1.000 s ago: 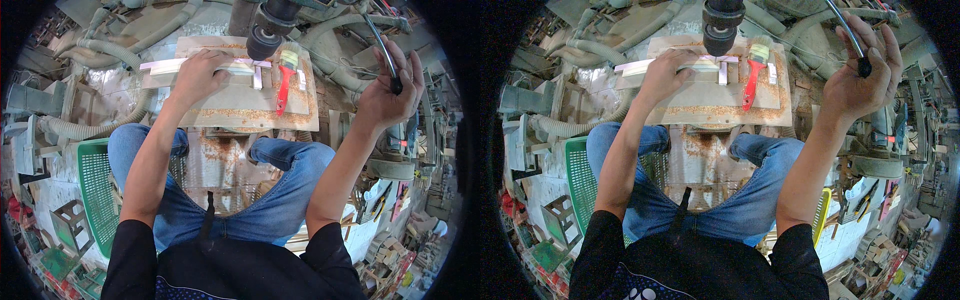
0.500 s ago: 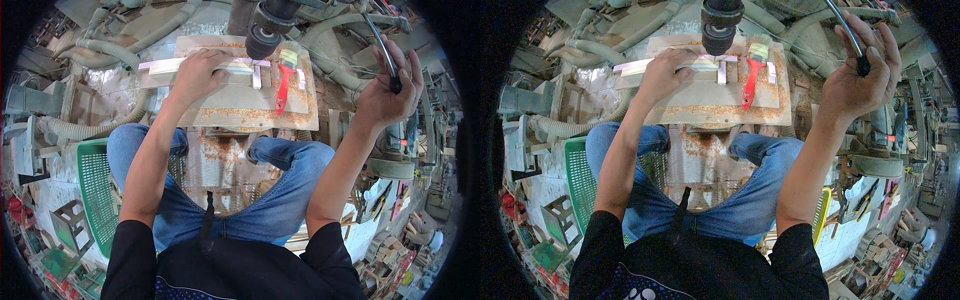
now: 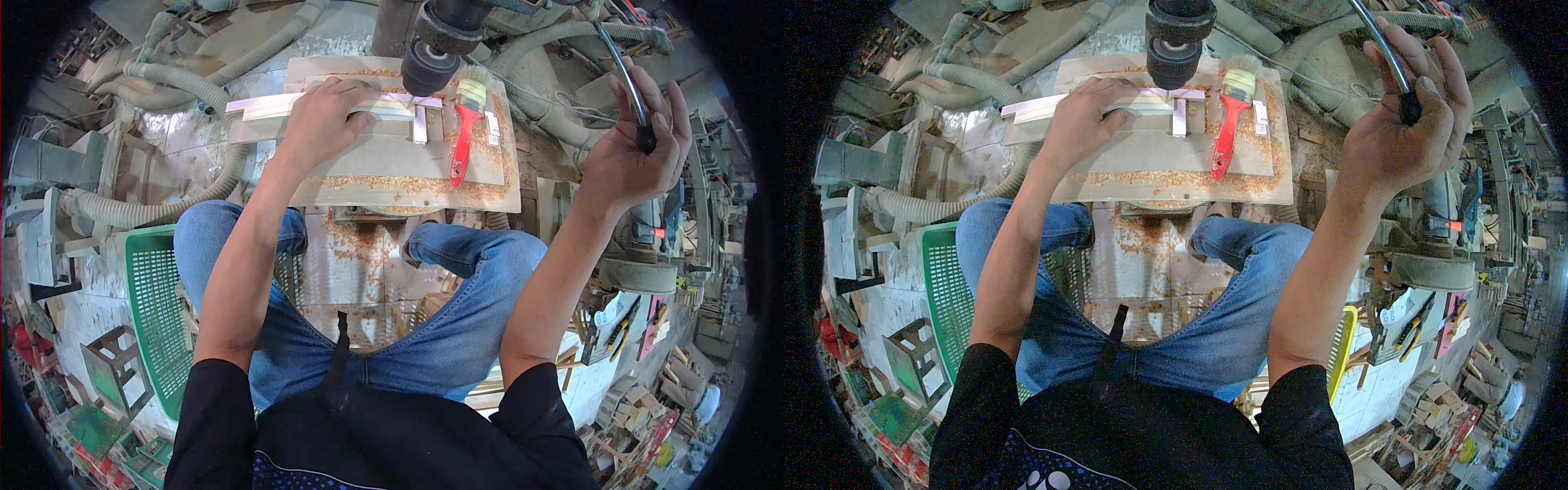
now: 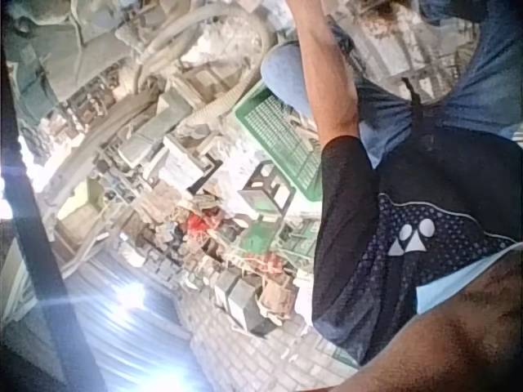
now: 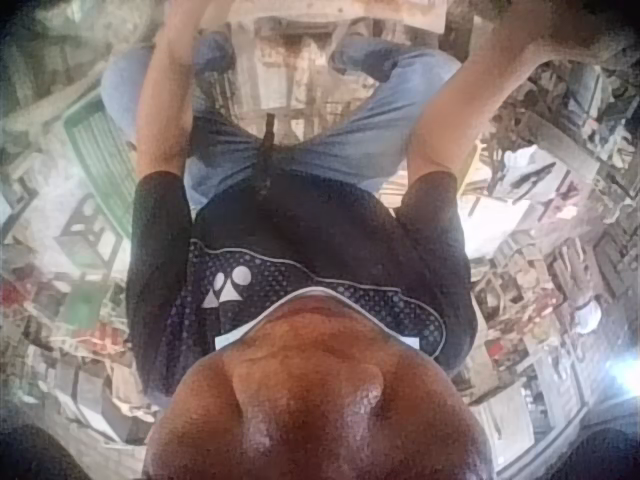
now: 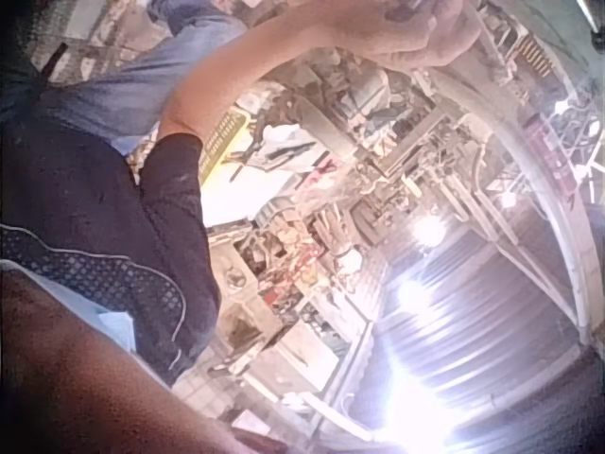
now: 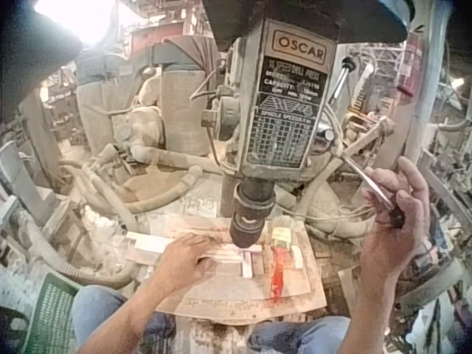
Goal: Using a drill press to drill holes into small wooden pieces in a workshop.
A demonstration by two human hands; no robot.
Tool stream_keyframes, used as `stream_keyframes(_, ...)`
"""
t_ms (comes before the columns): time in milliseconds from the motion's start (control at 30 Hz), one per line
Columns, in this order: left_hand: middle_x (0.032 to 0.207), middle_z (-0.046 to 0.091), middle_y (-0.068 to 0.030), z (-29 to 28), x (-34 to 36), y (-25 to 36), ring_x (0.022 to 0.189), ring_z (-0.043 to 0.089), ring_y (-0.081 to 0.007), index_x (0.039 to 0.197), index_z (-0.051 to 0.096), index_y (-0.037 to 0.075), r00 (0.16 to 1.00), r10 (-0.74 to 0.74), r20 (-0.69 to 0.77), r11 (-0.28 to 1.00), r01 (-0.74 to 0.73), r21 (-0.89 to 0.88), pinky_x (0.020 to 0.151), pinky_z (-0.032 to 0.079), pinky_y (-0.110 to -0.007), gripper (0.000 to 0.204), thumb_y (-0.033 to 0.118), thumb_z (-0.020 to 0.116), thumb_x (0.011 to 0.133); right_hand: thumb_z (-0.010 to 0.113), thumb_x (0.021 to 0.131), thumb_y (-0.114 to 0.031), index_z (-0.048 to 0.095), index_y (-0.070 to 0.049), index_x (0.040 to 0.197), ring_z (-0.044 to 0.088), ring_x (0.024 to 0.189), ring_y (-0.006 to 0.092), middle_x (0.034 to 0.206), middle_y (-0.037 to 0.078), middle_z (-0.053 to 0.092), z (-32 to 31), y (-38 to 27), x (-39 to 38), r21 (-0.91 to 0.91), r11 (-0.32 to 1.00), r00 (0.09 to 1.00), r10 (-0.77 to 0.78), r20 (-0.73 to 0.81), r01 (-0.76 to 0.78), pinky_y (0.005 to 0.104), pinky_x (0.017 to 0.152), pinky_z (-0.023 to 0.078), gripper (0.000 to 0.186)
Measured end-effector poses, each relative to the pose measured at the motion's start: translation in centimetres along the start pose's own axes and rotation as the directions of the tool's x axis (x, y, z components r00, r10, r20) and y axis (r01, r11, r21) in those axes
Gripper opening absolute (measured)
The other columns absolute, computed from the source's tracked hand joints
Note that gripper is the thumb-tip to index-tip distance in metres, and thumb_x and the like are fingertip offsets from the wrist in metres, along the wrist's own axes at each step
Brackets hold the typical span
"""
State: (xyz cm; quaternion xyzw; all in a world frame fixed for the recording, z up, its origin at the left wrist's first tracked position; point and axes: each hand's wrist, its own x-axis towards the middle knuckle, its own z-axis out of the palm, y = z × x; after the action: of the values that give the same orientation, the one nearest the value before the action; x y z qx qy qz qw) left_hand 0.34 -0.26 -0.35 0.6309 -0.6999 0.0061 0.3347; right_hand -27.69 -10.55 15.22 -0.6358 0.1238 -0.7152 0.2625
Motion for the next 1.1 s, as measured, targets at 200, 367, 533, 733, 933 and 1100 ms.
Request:
stream_keyframes(200,0.107,0.067,-0.0027,-0.1,0.0,0.2,0.100,0.060,-0.0240,0.107,0.069,0.014,1.000,-0.002,0.002,1.000,0.002,-0.008,0.086,0.050,-0.038,0.030,0.019,0.066,0.077,0.036,0.089,-0.008,0.036,0.017,0.120,0.063,0.099,0.0476,0.103,0.039,0.059,-0.1,0.0,0.0,-0.010,1.000,1.000,0.001,0.007,-0.001,0.0486,0.083,0.061,0.040)
stream_keyframes(367,0.106,0.067,-0.0041,-0.2,0.0,0.3,0.102,0.059,-0.0246,0.108,0.069,0.014,1.000,-0.009,0.016,1.000,0.009,-0.003,0.088,0.049,-0.039,0.031,0.019,0.066,0.078,0.037,0.089,-0.010,0.036,0.017,0.120,0.063,0.099,0.0466,0.103,0.039,0.059,-0.3,0.3,0.0,0.001,1.000,1.000,-0.013,0.018,0.013,0.0476,0.083,0.061,0.041)
stream_keyframes(533,0.106,0.067,-0.0047,-0.2,0.0,0.1,0.104,0.059,-0.0249,0.109,0.069,0.014,1.000,-0.015,0.014,1.000,0.015,0.016,0.089,0.049,-0.039,0.031,0.019,0.067,0.078,0.039,0.086,-0.007,0.043,0.017,0.118,0.068,0.087,0.0399,0.096,0.033,0.064,-0.2,0.7,0.1,0.146,0.989,0.999,-0.030,-0.032,0.035,0.0419,0.074,0.064,0.040)
stream_keyframes(733,0.108,0.067,-0.0049,-0.2,0.1,0.4,0.104,0.059,-0.0253,0.109,0.069,0.014,0.998,-0.037,0.043,0.999,0.038,-0.008,0.089,0.049,-0.038,0.031,0.018,0.067,0.078,0.037,0.090,-0.011,0.039,0.016,0.120,0.064,0.099,0.0448,0.104,0.038,0.060,-0.4,0.3,-0.1,-0.003,1.000,1.000,-0.018,0.020,0.018,0.0467,0.083,0.061,0.041)
stream_keyframes(933,0.108,0.067,-0.0042,-0.3,0.0,0.1,0.104,0.059,-0.0248,0.109,0.069,0.013,1.000,-0.012,0.019,1.000,0.012,-0.006,0.089,0.049,-0.039,0.031,0.017,0.067,0.078,0.037,0.092,-0.011,0.040,0.016,0.120,0.064,0.101,0.0438,0.104,0.037,0.060,-0.3,0.4,-0.2,0.008,1.000,1.000,-0.006,0.019,0.006,0.0463,0.084,0.061,0.040)
stream_keyframes(1100,0.108,0.066,-0.0040,0.0,0.3,0.5,0.101,0.060,-0.0250,0.109,0.068,0.012,0.999,-0.022,0.034,0.999,0.023,-0.026,0.087,0.049,-0.039,0.033,0.017,0.067,0.076,0.040,0.092,-0.012,0.041,0.016,0.120,0.063,0.104,0.0418,0.110,0.035,0.059,0.0,-0.4,-0.3,-0.052,0.999,1.000,0.018,0.004,-0.018,0.0467,0.087,0.060,0.040)
